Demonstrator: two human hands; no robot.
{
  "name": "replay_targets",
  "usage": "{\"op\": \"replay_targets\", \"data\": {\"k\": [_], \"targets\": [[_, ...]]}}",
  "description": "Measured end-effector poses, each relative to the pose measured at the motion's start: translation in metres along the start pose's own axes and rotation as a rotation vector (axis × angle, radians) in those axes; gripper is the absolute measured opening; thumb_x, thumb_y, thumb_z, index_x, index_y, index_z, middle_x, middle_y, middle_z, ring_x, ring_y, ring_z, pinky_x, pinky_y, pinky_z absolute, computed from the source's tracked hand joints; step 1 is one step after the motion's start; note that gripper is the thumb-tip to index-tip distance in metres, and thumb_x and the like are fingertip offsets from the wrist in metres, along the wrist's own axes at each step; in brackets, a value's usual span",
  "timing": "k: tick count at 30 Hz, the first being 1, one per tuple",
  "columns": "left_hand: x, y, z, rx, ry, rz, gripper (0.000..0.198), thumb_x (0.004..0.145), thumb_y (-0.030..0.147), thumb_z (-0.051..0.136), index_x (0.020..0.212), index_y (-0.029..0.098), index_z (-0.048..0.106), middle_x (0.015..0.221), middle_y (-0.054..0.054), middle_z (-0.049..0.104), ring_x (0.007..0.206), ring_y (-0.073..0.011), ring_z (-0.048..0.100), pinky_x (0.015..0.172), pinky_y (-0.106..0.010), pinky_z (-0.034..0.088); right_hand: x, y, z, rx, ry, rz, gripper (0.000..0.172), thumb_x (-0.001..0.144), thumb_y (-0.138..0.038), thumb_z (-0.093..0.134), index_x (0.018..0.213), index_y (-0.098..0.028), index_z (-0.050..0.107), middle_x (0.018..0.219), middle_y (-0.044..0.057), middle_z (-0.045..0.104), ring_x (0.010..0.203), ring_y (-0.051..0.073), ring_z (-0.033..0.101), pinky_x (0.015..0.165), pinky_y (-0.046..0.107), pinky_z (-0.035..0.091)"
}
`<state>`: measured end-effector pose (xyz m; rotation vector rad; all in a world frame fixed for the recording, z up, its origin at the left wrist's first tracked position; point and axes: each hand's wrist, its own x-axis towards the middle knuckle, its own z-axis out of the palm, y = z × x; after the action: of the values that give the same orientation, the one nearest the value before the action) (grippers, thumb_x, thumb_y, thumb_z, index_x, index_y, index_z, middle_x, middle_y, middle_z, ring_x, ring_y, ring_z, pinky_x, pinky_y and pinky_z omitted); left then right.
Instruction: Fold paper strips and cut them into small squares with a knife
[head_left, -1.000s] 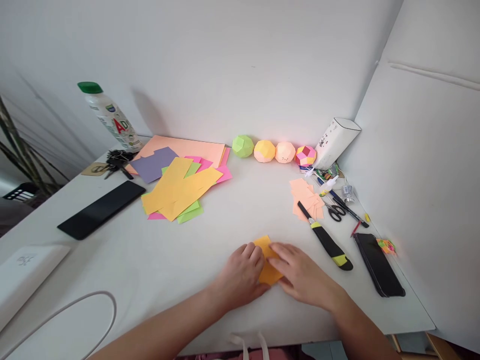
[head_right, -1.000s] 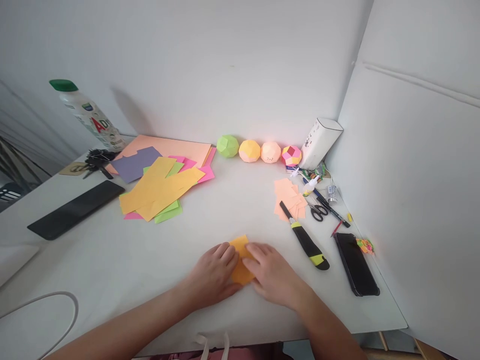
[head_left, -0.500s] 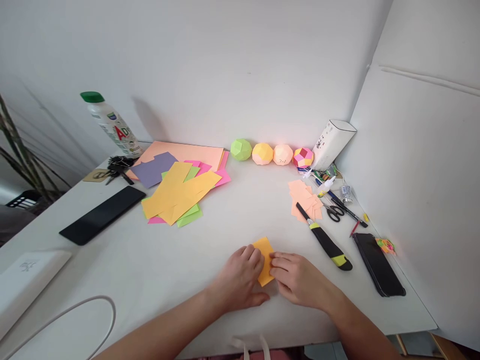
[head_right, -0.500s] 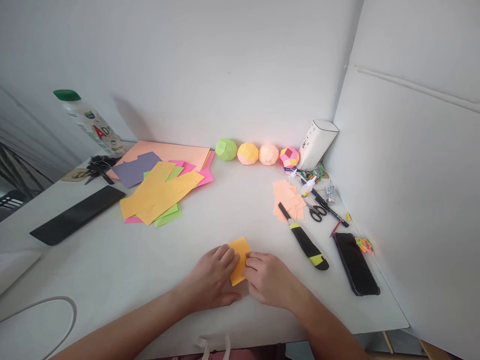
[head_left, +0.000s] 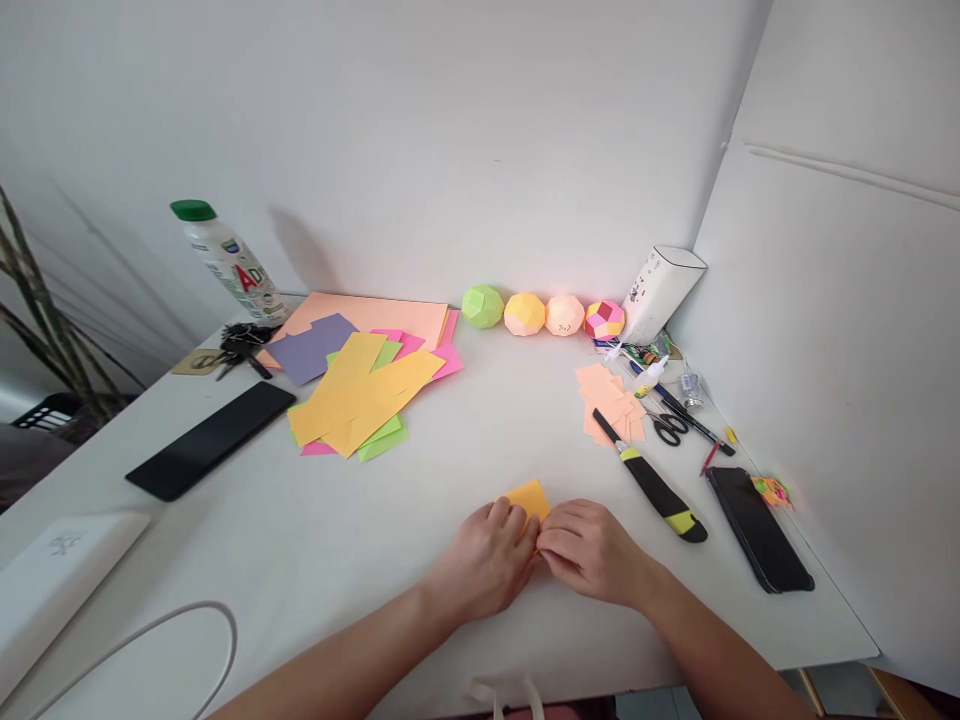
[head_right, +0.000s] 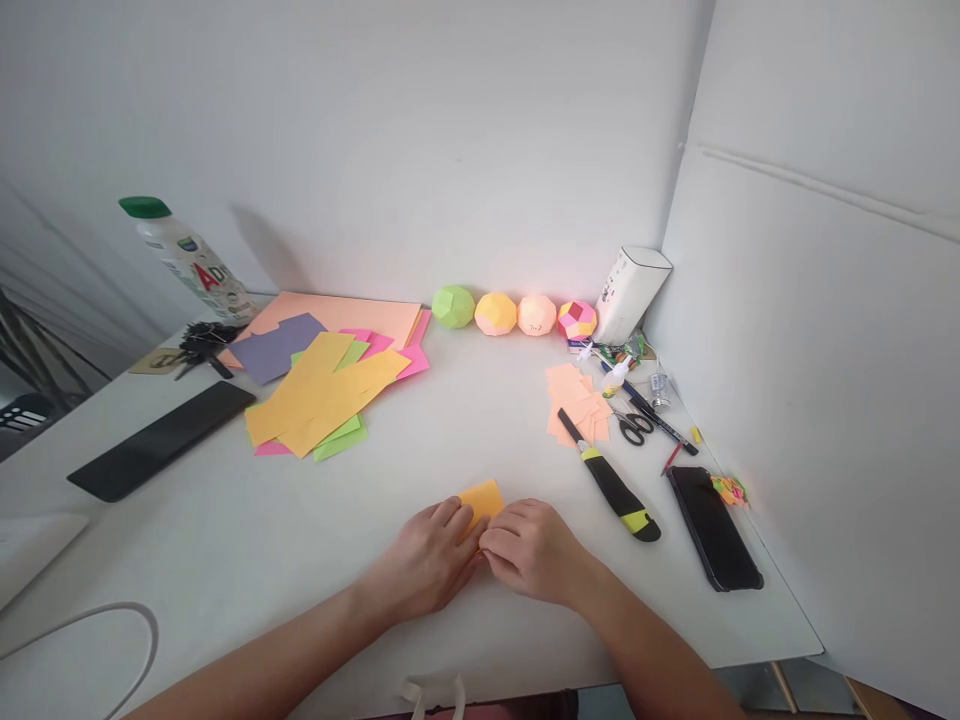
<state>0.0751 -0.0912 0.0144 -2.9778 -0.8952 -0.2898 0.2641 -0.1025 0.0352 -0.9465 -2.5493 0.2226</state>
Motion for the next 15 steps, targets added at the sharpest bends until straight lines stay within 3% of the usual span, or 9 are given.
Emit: {"op": "replay_targets", "data": {"k": [8, 15], "targets": [[-0.002, 0.000, 0.000, 0.047, -0.032, 0.008, 0.035, 0.094, 0.024, 0.034, 0.122, 0.010, 0.050, 0.082, -0.010, 0.054, 0.071, -0.0237, 0.049, 0.055, -0.036, 0.042, 0.000, 0.006, -0.009, -0.020, 0.012, 0.029, 0.023, 0.082, -0.008, 0.042, 0.070, -0.020, 0.056, 0.069, 0.001, 0.062, 0.068, 0.014, 0.055, 0.062, 0.027, 0.045], [-0.006, 0.000, -0.001, 0.046, -0.029, 0.012, 0.040, 0.095, 0.030, 0.034, 0.127, 0.012, 0.048, 0.085, -0.011, 0.056, 0.075, -0.0249, 0.052, 0.055, -0.036, 0.045, -0.009, 0.018, -0.033, -0.003, 0.031, 0.173, 0.021, 0.080, -0.006, 0.042, 0.072, -0.020, 0.056, 0.072, 0.002, 0.062, 0.070, 0.015, 0.056, 0.063, 0.028, 0.046]]}}
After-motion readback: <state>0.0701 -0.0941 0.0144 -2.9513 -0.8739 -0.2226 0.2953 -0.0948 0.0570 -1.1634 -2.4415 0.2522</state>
